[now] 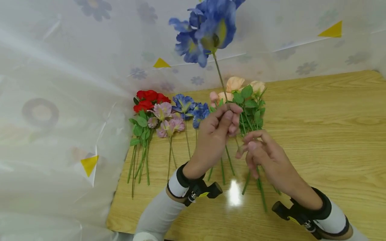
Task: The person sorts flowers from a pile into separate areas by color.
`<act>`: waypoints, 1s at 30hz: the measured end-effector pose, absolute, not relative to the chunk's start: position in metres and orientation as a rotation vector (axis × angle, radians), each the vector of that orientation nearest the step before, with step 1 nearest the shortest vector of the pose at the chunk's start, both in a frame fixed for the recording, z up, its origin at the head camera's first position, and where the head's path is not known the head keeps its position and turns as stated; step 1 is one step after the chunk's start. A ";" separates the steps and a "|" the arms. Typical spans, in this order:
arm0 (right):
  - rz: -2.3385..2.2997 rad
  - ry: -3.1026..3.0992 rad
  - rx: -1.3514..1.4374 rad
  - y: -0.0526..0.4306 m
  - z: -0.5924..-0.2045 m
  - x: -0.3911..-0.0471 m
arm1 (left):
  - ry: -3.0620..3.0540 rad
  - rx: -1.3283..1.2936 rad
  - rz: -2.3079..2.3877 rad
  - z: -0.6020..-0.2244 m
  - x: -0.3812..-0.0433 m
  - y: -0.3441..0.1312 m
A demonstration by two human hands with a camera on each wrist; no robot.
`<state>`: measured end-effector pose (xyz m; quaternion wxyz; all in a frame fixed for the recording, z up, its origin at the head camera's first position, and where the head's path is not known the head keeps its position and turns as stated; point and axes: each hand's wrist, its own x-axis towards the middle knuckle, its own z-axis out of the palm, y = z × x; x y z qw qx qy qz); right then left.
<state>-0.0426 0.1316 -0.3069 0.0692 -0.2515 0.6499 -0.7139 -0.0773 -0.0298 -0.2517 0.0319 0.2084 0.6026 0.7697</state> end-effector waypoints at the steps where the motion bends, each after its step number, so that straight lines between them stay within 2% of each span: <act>1: -2.119 2.011 -0.751 0.136 -0.308 -0.043 | 1.888 0.616 2.381 -0.257 -0.080 -0.034; 10: -2.024 2.390 -0.600 0.194 -0.320 -0.048 | 2.343 0.264 2.167 -0.297 -0.095 -0.084; 15: -1.963 2.498 -0.500 0.218 -0.321 -0.048 | 2.340 0.053 2.164 -0.336 -0.111 -0.108; 20: -1.800 2.644 -0.418 0.225 -0.322 -0.047 | 2.333 -0.083 2.095 -0.363 -0.121 -0.117; 30: -1.779 2.638 -0.421 0.228 -0.327 -0.047 | 2.279 -0.283 1.976 -0.396 -0.127 -0.127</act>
